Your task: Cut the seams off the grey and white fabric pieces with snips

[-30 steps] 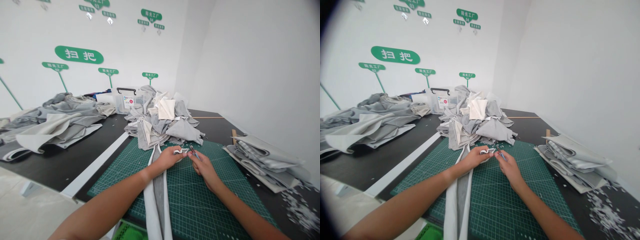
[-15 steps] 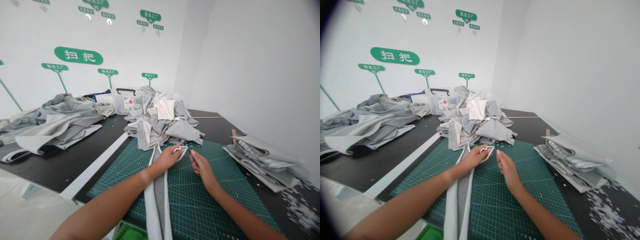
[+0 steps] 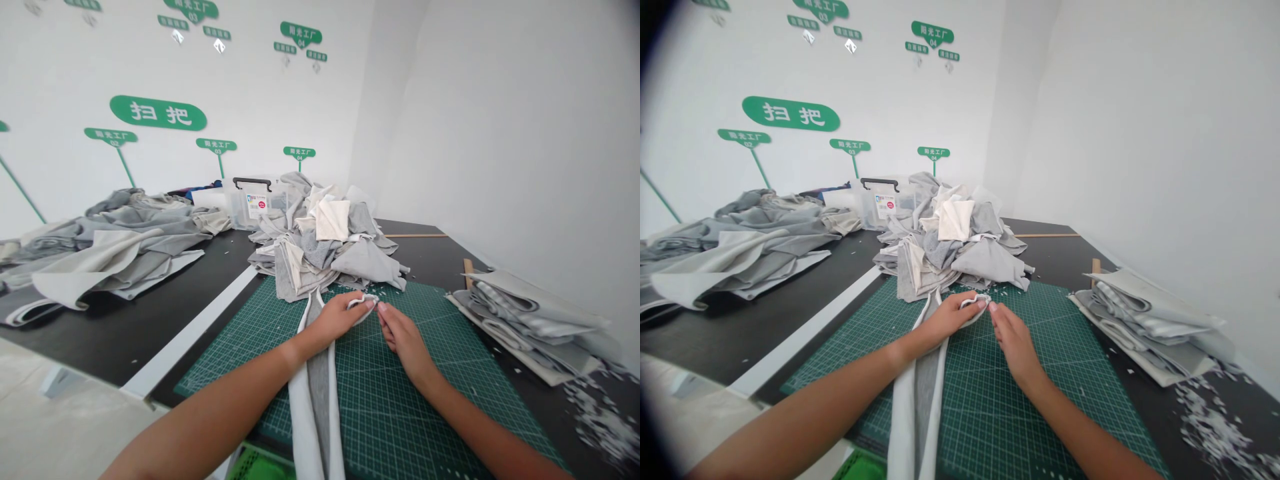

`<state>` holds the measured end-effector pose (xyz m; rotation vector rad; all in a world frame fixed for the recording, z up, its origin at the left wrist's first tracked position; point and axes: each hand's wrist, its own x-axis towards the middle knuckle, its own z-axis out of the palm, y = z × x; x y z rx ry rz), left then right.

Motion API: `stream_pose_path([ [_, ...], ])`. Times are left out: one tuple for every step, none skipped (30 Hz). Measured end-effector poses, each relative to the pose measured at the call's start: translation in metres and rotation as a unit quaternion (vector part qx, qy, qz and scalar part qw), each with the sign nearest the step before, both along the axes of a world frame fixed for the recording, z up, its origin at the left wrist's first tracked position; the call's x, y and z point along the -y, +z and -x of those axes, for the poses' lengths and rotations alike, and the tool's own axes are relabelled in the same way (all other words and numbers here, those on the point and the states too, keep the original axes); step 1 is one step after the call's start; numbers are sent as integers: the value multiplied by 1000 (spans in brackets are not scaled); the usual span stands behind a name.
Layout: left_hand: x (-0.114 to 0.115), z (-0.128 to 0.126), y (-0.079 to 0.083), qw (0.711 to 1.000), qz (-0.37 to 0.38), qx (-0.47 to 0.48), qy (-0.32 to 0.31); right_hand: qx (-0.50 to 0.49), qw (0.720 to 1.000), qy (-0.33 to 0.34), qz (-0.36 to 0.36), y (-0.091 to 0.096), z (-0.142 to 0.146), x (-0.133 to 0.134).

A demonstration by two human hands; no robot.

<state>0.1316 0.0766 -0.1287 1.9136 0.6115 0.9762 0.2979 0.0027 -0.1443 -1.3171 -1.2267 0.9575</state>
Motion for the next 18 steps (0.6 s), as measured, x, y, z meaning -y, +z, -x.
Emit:
stream_pose_path([
  [0,0,0,1000,7,3,-5,3,1000,-3,-4,0,0,1],
  [-1,0,-1,1000,12,5,-11,6,1000,-7,-7,1,1,1],
  [-2,0,-2,1000,15,8,-13,7,1000,-10,-9,1,1,1],
  [-3,-1,-3,1000,12,11,-12,7,1000,-13,-10,1,1,1],
  [-4,-1,-3,1000,4,12,-7,6,1000,-16,-11,1,0,1],
  [-4,-1,-4,1000,-7,11,1,6,1000,-19,-10,1,0,0],
  [-5,-1,-4,1000,-19,10,10,6,1000,-21,-9,0,-1,0],
  [-6,-1,-5,999,-27,10,16,7,1000,-22,-7,0,-1,0],
  [-6,-1,-4,999,-30,11,17,9,1000,-22,-6,0,-2,0],
  [-6,-1,-4,999,-27,12,12,10,1000,-21,-6,0,-2,0],
  [-5,-1,-4,1000,-22,13,5,12,1000,-18,-8,0,-2,0],
  [-5,-1,-4,1000,-17,14,0,14,1000,-16,-12,0,-2,0],
  [-4,-1,-3,1000,-14,16,-2,17,1000,-14,-17,1,-2,1],
  [-3,-1,-3,1000,-13,17,0,21,999,-13,-23,1,-1,1],
  [-3,-1,-3,1000,-13,19,3,27,999,-13,-28,1,-1,1],
  [-2,-2,-3,1000,-14,22,7,36,999,-17,-32,2,0,1],
  [-2,-2,-4,1000,-15,25,10,45,998,-22,-36,1,0,1],
  [-2,-3,-4,999,-17,26,10,53,997,-29,-39,1,1,1],
])
